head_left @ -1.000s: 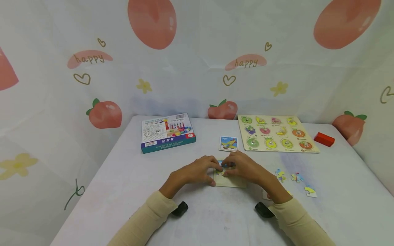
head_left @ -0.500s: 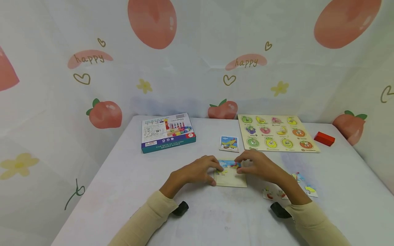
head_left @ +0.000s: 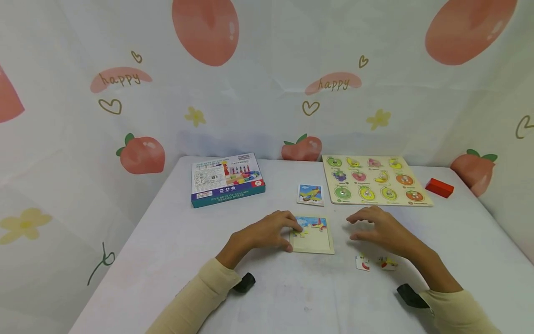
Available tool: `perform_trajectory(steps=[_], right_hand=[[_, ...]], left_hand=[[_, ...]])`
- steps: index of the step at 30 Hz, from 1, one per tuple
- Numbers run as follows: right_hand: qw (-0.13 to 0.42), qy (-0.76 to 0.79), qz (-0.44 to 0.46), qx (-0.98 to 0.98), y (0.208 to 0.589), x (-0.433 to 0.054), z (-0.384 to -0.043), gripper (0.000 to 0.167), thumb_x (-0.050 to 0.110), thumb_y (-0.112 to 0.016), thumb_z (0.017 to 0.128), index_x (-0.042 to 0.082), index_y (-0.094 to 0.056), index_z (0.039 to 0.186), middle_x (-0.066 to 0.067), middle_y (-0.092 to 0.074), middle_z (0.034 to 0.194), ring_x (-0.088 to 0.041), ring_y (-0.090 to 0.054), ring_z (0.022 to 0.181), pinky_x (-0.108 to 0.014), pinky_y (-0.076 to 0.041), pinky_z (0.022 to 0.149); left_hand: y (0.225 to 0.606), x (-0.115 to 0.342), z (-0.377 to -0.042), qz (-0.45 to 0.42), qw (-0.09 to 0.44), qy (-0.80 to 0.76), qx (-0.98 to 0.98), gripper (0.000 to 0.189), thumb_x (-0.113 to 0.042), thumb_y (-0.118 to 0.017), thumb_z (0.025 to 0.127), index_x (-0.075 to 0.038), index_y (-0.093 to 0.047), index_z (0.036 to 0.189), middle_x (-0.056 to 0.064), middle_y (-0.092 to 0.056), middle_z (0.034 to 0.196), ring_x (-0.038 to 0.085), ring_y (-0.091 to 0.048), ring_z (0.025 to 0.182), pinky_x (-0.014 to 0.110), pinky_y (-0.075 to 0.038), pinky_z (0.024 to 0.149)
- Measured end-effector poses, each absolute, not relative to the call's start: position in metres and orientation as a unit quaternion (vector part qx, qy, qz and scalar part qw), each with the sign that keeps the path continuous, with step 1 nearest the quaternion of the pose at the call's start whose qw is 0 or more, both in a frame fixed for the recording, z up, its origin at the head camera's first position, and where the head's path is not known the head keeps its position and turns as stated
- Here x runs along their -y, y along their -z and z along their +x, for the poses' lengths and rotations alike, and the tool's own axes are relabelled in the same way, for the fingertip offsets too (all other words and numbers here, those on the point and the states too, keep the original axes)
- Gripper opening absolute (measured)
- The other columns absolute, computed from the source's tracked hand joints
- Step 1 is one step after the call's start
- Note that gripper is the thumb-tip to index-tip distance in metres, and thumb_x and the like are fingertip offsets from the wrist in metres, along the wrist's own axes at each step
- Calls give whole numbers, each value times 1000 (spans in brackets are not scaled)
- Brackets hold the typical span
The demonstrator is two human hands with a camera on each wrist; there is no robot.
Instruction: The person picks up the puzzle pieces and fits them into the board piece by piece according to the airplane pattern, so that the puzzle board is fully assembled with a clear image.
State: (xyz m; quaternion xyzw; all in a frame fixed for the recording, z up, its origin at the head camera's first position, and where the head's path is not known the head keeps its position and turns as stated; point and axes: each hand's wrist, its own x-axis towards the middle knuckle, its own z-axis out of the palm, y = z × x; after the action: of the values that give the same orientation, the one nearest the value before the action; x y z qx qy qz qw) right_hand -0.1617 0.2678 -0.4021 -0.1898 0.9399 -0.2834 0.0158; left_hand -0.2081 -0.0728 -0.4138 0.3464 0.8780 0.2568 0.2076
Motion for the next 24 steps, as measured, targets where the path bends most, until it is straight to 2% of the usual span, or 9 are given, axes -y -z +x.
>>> perform_trajectory(steps=[5, 12, 19, 24], right_hand=[[15, 274, -167, -947, 403, -287, -155, 42, 33, -90, 86, 15, -78, 122, 2, -75, 119, -28, -62, 119, -53, -51, 100], [37, 265, -127, -955, 403, -311, -148, 47, 34, -89, 86, 13, -77, 125, -10, -72, 125, -38, -55, 123, -68, -48, 100], [41, 239, -119, -963, 409, -331, -145, 46, 33, -90, 85, 11, -78, 123, -15, -72, 126, -38, -54, 120, -65, -50, 95], [48, 230, -110, -966, 414, -339, -145, 48, 31, -90, 85, 8, -77, 125, -19, -71, 128, -41, -52, 121, -68, -50, 95]], left_hand=[[411, 73, -207, 348, 207, -258, -877, 51, -21, -87, 90, -20, -72, 138, -1, -59, 142, 20, -48, 138, 42, -42, 118], [412, 72, -206, 344, 209, -260, -878, 52, -21, -87, 89, -20, -72, 139, -1, -59, 142, 20, -48, 138, 41, -43, 117], [413, 72, -206, 342, 209, -258, -879, 52, -21, -88, 89, -20, -72, 139, -1, -59, 143, 20, -47, 138, 41, -43, 117], [412, 72, -206, 342, 210, -259, -878, 52, -20, -88, 89, -20, -72, 139, 0, -59, 144, 20, -47, 138, 41, -42, 118]])
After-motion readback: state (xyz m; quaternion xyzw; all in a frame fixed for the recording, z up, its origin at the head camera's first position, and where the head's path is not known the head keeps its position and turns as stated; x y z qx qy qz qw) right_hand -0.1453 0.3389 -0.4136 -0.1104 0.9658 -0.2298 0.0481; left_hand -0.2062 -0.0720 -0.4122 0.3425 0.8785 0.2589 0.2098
